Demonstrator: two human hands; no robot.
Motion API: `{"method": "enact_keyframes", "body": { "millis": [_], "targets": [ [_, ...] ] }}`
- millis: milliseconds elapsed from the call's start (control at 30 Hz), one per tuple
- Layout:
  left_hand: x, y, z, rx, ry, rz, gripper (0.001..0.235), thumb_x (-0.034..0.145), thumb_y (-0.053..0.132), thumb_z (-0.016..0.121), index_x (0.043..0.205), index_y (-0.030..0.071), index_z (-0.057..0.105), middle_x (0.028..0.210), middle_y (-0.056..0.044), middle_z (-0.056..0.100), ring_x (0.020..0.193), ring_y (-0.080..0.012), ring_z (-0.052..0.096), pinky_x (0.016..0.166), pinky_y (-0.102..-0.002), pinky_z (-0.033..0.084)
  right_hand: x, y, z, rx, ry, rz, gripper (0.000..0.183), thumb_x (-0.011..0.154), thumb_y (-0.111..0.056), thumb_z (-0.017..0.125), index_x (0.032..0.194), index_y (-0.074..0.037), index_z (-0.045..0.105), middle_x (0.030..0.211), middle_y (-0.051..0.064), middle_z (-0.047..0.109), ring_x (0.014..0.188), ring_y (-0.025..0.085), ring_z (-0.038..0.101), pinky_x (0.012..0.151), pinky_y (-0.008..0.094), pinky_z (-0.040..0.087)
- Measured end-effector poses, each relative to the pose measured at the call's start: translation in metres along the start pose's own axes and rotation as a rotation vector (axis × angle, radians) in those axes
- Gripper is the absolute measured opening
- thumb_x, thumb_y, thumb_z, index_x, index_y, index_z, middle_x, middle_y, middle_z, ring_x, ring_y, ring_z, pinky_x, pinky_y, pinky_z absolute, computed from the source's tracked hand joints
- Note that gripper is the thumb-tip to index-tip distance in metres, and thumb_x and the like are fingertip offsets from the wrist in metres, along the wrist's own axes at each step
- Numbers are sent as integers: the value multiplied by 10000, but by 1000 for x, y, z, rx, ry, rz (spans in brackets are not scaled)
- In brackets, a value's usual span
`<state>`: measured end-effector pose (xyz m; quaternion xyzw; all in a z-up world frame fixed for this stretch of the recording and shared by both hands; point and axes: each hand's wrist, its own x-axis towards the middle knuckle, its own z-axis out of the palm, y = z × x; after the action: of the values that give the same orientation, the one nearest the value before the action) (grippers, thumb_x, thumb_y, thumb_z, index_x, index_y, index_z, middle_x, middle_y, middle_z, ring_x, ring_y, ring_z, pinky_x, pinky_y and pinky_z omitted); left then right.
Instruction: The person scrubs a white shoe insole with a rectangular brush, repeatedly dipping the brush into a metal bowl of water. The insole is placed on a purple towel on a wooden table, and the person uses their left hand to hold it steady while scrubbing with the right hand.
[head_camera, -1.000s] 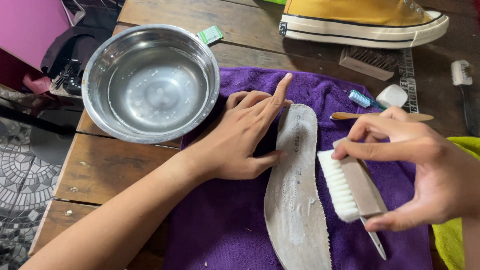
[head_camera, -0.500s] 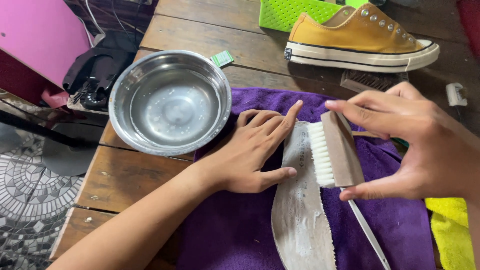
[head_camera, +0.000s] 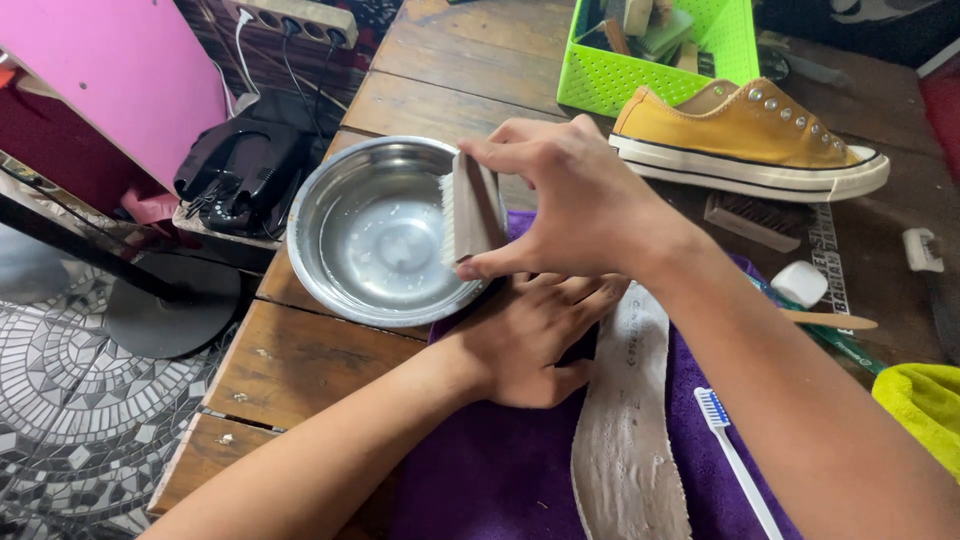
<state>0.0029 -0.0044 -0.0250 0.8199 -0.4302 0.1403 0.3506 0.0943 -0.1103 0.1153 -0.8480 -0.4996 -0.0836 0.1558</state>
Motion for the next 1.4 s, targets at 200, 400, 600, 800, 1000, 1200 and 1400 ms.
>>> {"method": "enact_keyframes", "body": {
  "millis": [200,400,600,800,1000,1200,1400],
  "targets": [
    [10,14,-19,98,-73,-51,861,948,541,633,1571,-40,508,1586,-250,607,1484,-464,573,1094,-679,450,23,-6,19,18,-103,-28,1097,669,-701,1018,1539,-106,715,1361,36,756,1211,280,715,1030,500,425],
    [9,12,-16,88,-56,-51,810,942,566,637,1486,-33,588,1490,-241,656,1450,-473,578,1133,-675,442,28,-10,25,22,-240,58,1128,689,-701,998,1585,-104,662,1402,20,741,1270,268,674,1076,494,371],
    [8,7,-8,4,-40,-20,831,978,554,609,1530,-63,538,1569,-296,600,1526,-467,533,1327,-592,341,26,-11,28,23,-237,64,1104,687,-690,1002,1564,-103,680,1415,28,740,1257,288,690,1092,505,383],
    [7,8,-9,-51,-56,-82,766,991,547,604,1516,-8,539,1501,-295,649,1434,-488,576,1252,-595,381,24,-13,28,-21,-258,71,1136,690,-726,986,1590,-115,658,1387,0,706,1232,236,670,1043,488,351],
    [7,7,-9,-30,-52,-62,734,986,525,608,1459,-31,531,1425,-290,666,1320,-514,652,1126,-609,463,13,-11,18,-24,-168,43,1108,706,-729,982,1578,-118,678,1381,18,716,1219,230,682,1048,495,367],
    [-1,-4,10,-39,86,-31,850,1034,539,625,1636,-32,439,1544,-340,641,1503,-504,574,1319,-565,388,2,-13,15,-130,-53,105,992,674,-822,966,1458,-233,816,1203,32,710,972,287,687,924,503,391],
    [-1,-1,6,-49,-15,-105,749,1022,526,627,1542,-7,549,1465,-294,693,1454,-469,587,1287,-539,396,-6,-17,15,-292,-31,120,977,711,-993,813,1402,-304,851,1151,52,707,965,317,699,886,547,375]
  ]
}}
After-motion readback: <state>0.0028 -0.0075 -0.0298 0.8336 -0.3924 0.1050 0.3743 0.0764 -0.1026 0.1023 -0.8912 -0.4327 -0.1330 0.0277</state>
